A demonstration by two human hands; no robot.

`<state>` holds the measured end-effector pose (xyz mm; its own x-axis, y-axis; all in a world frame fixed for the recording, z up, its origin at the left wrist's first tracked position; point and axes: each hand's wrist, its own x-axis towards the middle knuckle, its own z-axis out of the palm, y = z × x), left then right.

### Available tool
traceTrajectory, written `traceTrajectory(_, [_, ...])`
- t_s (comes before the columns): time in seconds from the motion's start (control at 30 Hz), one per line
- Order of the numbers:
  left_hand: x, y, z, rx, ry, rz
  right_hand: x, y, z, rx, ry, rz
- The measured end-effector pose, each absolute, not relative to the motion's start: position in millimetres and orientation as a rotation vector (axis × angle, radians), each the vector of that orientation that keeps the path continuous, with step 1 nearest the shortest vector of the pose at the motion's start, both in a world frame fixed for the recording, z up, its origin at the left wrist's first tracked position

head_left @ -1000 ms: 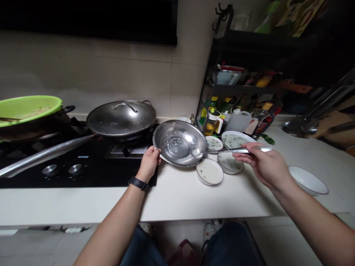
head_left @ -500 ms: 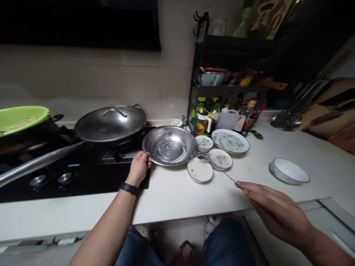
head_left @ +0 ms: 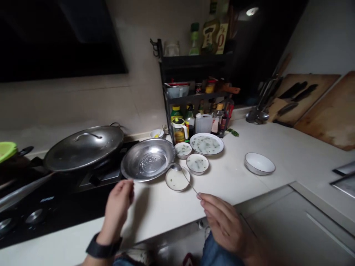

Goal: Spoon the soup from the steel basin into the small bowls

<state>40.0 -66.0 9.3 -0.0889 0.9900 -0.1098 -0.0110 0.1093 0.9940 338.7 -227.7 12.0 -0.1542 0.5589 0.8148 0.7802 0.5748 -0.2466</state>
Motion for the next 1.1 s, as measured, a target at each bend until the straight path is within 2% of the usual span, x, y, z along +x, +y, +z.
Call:
traceTrajectory(0.17, [142, -150, 26, 0.847, 0.863, 0.707, 318, -225, 15, -1.028, -1.723, -0.225])
traceTrajectory(0.43, [198, -164, 33, 0.423, 0.683, 0.808, 328, -234, 13, -1.186, -1.724, -0.112])
traceTrajectory(0.57, [202, -161, 35, 0.444, 0.697, 0.829, 401, -224, 0, -1.420, -1.812, -0.202])
traceTrajectory(0.7, [200, -165, 37, 0.424, 0.685, 0.782, 529, -201, -2, -1.953, -1.387, -0.357])
traceTrajectory(0.77, [198, -167, 37, 0.405, 0.664, 0.757, 585, -193, -3, -2.214, -1.221, -0.272])
traceTrajectory(0.83, [197, -169, 36, 0.390, 0.647, 0.735, 622, -188, -9, -2.328, -1.264, -0.031])
traceTrajectory(0.93, [198, -170, 37, 0.370, 0.631, 0.723, 638, -185, -19, -2.287, -1.357, 0.086])
traceTrajectory(1.1, [200, -170, 40, 0.326, 0.650, 0.734, 612, -171, -21, -2.201, -1.448, 0.026])
